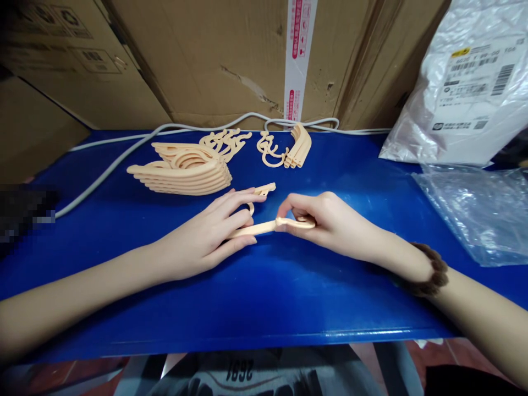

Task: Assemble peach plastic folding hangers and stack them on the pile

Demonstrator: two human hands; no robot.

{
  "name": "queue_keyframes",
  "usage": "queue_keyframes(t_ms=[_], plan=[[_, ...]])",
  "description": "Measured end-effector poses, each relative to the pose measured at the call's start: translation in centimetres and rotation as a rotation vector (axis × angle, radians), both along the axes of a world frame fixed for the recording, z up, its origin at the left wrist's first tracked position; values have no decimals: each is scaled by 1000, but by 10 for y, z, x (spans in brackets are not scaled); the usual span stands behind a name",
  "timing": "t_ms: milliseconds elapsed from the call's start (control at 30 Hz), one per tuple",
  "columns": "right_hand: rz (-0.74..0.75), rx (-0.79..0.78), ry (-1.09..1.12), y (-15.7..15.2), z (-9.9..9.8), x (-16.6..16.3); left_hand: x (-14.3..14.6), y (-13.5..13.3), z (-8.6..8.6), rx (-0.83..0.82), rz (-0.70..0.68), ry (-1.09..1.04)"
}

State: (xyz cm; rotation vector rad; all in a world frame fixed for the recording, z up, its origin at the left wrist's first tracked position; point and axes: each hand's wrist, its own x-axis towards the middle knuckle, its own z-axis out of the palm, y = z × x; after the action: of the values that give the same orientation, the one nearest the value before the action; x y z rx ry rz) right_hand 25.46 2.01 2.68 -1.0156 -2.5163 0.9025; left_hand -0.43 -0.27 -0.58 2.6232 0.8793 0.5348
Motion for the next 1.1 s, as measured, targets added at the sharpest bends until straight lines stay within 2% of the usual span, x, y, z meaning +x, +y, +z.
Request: queue_keyframes(t_ms=[200,567,900,1100], plan=[[-135,21,5,0,4,-2,0,1,4,-44,13,-57],[-72,-18,-35,1,6,-2,-1,0,6,-46,15,-84],[-62,9,-78,-1,10,-3,-1,1,6,-65,34,-122],[-85,77,-133,-1,9,-4,-2,1,6,-81,67,-147]])
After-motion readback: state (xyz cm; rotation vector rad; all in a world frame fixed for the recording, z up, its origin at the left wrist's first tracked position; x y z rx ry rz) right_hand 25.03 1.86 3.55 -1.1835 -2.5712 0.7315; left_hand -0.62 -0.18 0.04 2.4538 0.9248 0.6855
